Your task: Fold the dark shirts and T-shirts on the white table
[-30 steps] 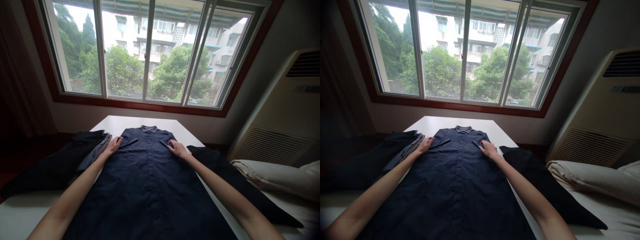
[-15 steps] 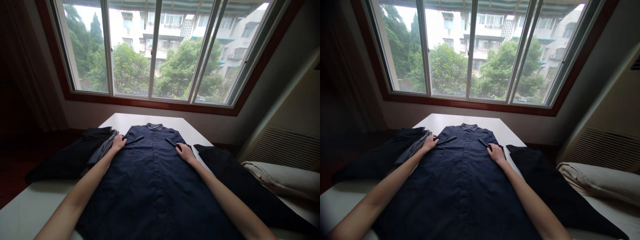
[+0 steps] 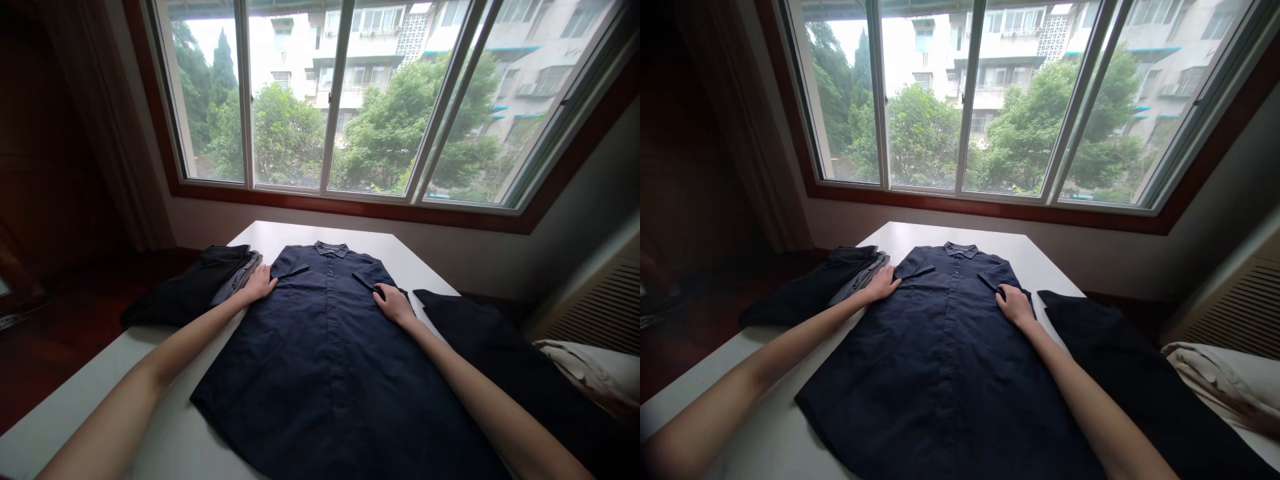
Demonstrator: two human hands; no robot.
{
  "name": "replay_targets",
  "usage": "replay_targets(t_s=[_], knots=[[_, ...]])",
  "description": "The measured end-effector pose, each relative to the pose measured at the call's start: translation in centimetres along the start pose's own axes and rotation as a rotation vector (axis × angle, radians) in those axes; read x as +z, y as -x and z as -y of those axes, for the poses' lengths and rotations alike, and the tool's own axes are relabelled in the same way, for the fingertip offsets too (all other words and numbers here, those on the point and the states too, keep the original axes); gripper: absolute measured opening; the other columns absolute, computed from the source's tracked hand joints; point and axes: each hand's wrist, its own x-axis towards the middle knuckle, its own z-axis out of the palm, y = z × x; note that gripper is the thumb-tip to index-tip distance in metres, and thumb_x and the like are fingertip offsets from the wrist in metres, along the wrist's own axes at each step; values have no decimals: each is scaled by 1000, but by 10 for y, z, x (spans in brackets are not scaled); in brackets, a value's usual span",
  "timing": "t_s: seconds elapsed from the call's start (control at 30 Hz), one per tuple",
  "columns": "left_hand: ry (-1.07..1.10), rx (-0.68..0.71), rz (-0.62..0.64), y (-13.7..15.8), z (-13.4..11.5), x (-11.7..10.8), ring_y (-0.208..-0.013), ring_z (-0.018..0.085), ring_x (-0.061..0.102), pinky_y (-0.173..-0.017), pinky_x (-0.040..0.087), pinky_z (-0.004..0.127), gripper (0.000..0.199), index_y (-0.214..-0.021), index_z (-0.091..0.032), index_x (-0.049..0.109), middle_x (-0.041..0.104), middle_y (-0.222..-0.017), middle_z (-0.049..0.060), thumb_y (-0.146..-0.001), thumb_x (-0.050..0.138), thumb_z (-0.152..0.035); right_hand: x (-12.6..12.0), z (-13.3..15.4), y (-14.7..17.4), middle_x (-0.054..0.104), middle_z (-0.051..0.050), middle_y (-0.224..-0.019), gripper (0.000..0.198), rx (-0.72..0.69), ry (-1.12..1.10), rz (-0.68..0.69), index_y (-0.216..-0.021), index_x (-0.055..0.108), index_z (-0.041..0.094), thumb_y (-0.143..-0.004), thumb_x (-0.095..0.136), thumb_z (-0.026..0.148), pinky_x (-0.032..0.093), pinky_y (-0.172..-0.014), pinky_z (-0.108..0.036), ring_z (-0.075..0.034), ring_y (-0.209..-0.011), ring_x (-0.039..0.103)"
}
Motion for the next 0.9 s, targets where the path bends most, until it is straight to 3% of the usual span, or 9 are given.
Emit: replay_targets(t_s=[0.1, 0.2, 0.27, 0.37, 0.47, 0.53, 0.6, 0.73, 0.9], knots=[[2, 242, 96, 59, 5, -24, -143, 30, 28, -117, 23, 41, 59, -142, -7, 38, 33, -151, 22, -93, 50, -38, 0, -3, -1, 64, -13, -125, 39, -34, -8, -32, -123, 60, 14, -92, 47, 32, 43, -99, -34, -25, -115, 59], [72, 402, 136, 131, 14, -52, -142, 29, 29, -117, 26, 43, 56, -143, -17, 40, 33, -153, 16, -92, 52, -38, -2, 12, -9, 64, -13, -122, 35, -51, 5, -104, -120, 61, 14, -91, 49, 31, 42, -100, -35, -25, -115, 58], [129, 395, 172, 173, 18, -71, -141, 28, 30, -116, 28, 42, 54, -142, -22, 41, 35, -151, 13, -92, 52, -38, -4, 41, -19, 65, -13, -120, 33, -83, 12, -130, -118, 61, 14, -91, 50, 30, 41, -99, -36, -26, -115, 57], [183, 264, 250, 212, 21, -101, -131, 27, 44, -110, 36, 38, 53, -139, -22, 43, 46, -142, 12, -90, 53, -40, -7, 112, -41, 64, -12, -121, 32, -234, 12, -61, -118, 60, 15, -90, 54, 29, 41, -98, -34, -26, -115, 56], [188, 83, 405, 224, 19, -127, -102, 24, 61, -89, 46, 33, 52, -131, -20, 48, 64, -108, 7, -85, 57, -43, -6, 197, -70, 64, -10, -118, 27, -343, -28, 96, -113, 63, 17, -89, 57, 27, 42, -92, -28, -22, -110, 58], [199, 26, 512, 225, 17, -140, -87, 22, 62, -77, 46, 29, 51, -126, -21, 52, 66, -87, 2, -81, 61, -43, -2, 246, -88, 64, -8, -117, 25, -350, -44, 161, -113, 63, 18, -91, 54, 27, 44, -86, -24, -19, -103, 61], [234, 32, 552, 227, 14, -149, -82, 20, 60, -72, 43, 26, 49, -121, -22, 54, 64, -80, -1, -76, 65, -40, 5, 285, -103, 65, -7, -116, 27, -355, -31, 194, -114, 62, 18, -91, 52, 28, 44, -81, -23, -18, -98, 62], [318, 24, 545, 234, 12, -155, -85, 19, 56, -73, 41, 24, 47, -116, -23, 55, 59, -82, -2, -71, 65, -28, 24, 332, -123, 66, -9, -117, 30, -351, 39, 270, -115, 62, 18, -88, 56, 29, 46, -78, -25, -20, -100, 63], [454, 8, 567, 240, 16, -158, -84, 17, 54, -73, 41, 23, 38, -111, -23, 56, 55, -82, -2, -74, 61, -26, 45, 361, -127, 66, -11, -120, 38, -327, 129, 359, -120, 59, 19, -88, 57, 37, 48, -80, -29, -25, -107, 62]])
